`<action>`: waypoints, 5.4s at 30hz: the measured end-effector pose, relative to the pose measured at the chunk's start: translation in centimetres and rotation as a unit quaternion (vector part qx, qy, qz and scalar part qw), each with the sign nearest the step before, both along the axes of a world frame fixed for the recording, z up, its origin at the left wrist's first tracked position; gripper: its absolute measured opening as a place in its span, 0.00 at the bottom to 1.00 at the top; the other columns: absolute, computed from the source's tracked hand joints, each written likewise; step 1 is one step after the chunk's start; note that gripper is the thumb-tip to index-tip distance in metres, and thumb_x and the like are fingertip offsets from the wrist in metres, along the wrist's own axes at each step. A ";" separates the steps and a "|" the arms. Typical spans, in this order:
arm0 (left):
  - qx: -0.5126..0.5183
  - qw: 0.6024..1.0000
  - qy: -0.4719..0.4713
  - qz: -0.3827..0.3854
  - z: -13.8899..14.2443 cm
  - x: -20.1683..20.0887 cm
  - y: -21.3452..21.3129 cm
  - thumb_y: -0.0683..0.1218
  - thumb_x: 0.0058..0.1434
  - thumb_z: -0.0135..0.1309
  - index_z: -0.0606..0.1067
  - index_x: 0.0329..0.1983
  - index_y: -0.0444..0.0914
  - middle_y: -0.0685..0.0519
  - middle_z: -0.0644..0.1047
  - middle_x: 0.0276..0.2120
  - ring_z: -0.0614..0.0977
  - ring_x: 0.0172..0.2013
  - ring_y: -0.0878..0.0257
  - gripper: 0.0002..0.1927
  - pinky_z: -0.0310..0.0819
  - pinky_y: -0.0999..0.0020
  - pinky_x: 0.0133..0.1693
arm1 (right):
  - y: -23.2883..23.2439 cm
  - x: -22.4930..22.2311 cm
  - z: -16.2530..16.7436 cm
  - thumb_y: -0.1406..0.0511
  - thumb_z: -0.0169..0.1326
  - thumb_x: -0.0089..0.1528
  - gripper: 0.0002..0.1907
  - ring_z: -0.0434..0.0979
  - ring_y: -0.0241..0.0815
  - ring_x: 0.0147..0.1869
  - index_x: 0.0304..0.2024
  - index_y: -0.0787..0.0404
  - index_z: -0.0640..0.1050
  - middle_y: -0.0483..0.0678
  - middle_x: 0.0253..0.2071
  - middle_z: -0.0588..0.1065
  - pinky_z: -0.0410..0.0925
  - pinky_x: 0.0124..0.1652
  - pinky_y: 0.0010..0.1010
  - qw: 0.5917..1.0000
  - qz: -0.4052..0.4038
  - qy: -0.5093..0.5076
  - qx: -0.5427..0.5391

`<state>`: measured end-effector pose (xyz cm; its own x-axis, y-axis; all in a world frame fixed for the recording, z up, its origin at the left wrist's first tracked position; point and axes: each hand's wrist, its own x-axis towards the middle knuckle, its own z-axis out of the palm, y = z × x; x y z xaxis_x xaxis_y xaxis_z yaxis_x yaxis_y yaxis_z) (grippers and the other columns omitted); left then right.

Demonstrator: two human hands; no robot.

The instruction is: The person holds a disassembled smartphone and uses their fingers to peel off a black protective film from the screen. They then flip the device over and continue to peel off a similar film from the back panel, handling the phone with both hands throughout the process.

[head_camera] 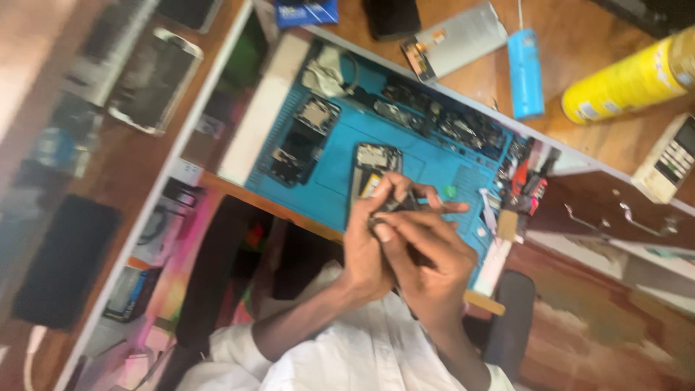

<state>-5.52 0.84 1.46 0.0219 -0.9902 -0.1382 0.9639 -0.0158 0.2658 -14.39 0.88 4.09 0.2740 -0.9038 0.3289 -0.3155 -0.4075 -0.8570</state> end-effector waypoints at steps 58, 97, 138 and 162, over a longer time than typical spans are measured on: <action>-0.055 0.986 -0.009 -0.157 2.3 5.6 -3.2 0.77 0.71 0.25 0.70 0.45 0.35 0.42 0.74 0.44 0.78 0.41 0.53 0.43 0.80 0.56 0.41 | -7.1 -28.2 -10.7 0.65 0.67 0.63 0.13 0.63 0.29 0.26 0.45 0.54 0.75 0.40 0.37 0.80 0.55 0.24 0.25 0.843 -0.480 -0.240 0.041; -0.101 0.991 -0.052 0.074 1.9 1.3 -2.3 0.57 0.78 0.30 0.62 0.45 0.36 0.38 0.73 0.45 0.77 0.56 0.40 0.19 0.72 0.45 0.63 | -1.3 2.0 2.7 0.72 0.64 0.64 0.10 0.78 0.33 0.38 0.49 0.65 0.82 0.49 0.42 0.79 0.69 0.36 0.22 0.996 -0.079 0.023 -0.040; -0.085 0.994 -0.036 0.063 2.4 1.6 -0.9 0.55 0.78 0.30 0.60 0.42 0.38 0.43 0.70 0.44 0.76 0.58 0.39 0.17 0.74 0.49 0.61 | -0.1 1.5 2.2 0.72 0.65 0.62 0.11 0.79 0.34 0.36 0.47 0.68 0.82 0.52 0.42 0.81 0.69 0.34 0.21 0.999 -0.037 -0.002 -0.023; -0.080 0.991 -0.078 0.075 2.4 1.8 0.0 0.55 0.71 0.32 0.61 0.45 0.38 0.44 0.69 0.42 0.77 0.55 0.40 0.16 0.73 0.47 0.60 | 0.2 2.2 2.4 0.72 0.62 0.64 0.08 0.84 0.39 0.40 0.46 0.68 0.82 0.53 0.44 0.81 0.74 0.39 0.26 0.997 -0.027 0.036 -0.064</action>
<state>-3.72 0.84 3.85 0.1799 -0.9830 0.0362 0.8991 0.1793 0.3993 -12.15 1.13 6.51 0.2531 -0.8697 0.4238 -0.3981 -0.4929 -0.7737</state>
